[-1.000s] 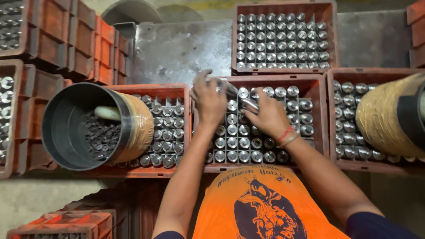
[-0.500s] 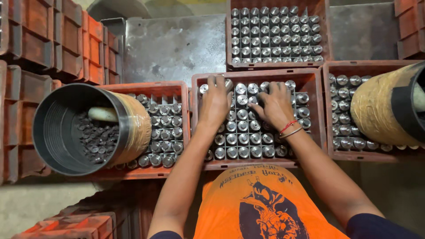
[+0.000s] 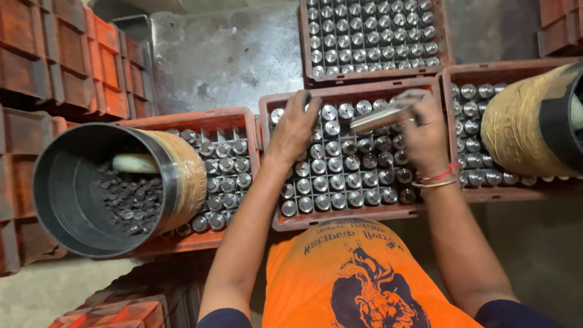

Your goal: The person arranges small metal caps into a grid tray using both hands. They repeatedly pick caps from a bucket and place them into the tray, occasionally using a cylindrical tool to press or align the caps. The process continues across multiple trays.

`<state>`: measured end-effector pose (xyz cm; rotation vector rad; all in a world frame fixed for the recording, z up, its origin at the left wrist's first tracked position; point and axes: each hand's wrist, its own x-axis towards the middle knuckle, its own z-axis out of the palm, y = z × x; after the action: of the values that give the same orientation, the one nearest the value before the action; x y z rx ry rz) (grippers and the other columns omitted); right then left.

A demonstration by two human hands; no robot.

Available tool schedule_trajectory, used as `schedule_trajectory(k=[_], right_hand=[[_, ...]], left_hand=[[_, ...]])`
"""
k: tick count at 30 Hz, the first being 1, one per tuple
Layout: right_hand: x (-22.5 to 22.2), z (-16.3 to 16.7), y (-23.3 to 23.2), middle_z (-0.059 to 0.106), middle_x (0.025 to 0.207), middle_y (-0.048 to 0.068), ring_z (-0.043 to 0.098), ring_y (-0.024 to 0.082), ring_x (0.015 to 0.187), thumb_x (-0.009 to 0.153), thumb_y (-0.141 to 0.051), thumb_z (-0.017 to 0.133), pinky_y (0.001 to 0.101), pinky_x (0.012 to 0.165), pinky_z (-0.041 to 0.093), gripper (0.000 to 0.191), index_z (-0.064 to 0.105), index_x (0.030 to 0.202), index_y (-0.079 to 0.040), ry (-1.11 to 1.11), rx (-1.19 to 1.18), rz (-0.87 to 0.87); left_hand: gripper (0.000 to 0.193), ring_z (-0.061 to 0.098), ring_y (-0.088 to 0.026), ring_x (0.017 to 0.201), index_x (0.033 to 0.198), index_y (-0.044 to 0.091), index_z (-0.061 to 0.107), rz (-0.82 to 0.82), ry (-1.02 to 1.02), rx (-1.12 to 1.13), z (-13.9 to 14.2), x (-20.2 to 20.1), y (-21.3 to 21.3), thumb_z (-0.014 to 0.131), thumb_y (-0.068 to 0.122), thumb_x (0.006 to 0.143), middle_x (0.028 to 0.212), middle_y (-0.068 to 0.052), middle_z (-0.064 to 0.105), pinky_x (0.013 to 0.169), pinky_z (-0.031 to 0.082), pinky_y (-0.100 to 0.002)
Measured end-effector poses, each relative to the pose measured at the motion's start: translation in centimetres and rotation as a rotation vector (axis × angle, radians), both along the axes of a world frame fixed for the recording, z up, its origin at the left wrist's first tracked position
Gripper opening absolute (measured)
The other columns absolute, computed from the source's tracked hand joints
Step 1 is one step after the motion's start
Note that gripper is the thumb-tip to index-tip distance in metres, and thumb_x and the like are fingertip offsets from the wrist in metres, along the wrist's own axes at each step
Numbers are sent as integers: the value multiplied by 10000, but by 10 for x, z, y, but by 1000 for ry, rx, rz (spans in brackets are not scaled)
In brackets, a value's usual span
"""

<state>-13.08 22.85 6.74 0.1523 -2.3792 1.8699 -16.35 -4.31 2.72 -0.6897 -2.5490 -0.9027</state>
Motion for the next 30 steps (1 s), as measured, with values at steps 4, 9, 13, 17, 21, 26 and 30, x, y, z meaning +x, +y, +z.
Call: schedule_trajectory(k=[4, 9, 13, 17, 21, 26, 30], right_hand=[[7, 0, 3, 705, 992, 133, 733, 251, 912, 997, -620, 479, 421, 789, 634, 599, 623, 1158, -61, -374, -884, 28], [0, -25, -15, 638, 828, 125, 605, 242, 616, 1065, -444, 633, 384, 487, 454, 427, 526, 1128, -35, -339, -174, 49], [4, -30, -32, 683, 812, 168, 684, 355, 653, 948, -377, 709, 474, 548, 539, 474, 525, 1181, -6, -29, 728, 60], [5, -25, -49, 685, 851, 207, 672, 444, 739, 962, -336, 748, 547, 623, 516, 402, 557, 1136, -28, 6, 1007, 72], [0, -24, -59, 645, 911, 227, 660, 452, 775, 891, -279, 787, 525, 667, 540, 349, 608, 1085, -51, 108, 994, 108], [-5, -26, -53, 587, 1134, 265, 649, 446, 887, 849, -210, 810, 488, 748, 550, 389, 662, 1154, -21, 253, 885, 130], [3, -30, -40, 569, 1300, 218, 606, 406, 1100, 899, -263, 835, 476, 929, 517, 313, 710, 1076, -38, 211, 754, 43]], left_hand=[[437, 575, -403, 1122, 1239, 35, 583, 26, -61, -84, 3, -2, -1, 588, -82, 818, 1204, -193, 559, 945, 513, -490], [431, 576, -408, 1100, 1221, -1, 575, 104, -4, -111, -2, 2, 0, 580, -91, 800, 1205, -224, 552, 917, 532, -468], [276, 590, -388, 1045, 1123, 6, 583, 153, -112, -99, -10, 0, 2, 701, 61, 879, 1108, -191, 553, 887, 527, -484], [211, 594, -361, 1042, 1077, 22, 612, 68, -67, -138, -9, 1, 8, 704, 103, 905, 1103, -170, 560, 866, 522, -473], [311, 561, -355, 1103, 1136, 73, 699, -162, -275, -224, -1, 15, 13, 667, 106, 829, 1145, -180, 573, 904, 491, -490], [398, 381, -407, 1357, 1169, 147, 734, -150, -272, -309, -2, 35, 22, 579, -23, 845, 1419, -229, 455, 1029, 334, -670], [391, 302, -396, 1444, 1042, 158, 746, -147, -329, -409, -7, 31, 26, 524, -89, 835, 1506, -202, 390, 1096, 272, -687]])
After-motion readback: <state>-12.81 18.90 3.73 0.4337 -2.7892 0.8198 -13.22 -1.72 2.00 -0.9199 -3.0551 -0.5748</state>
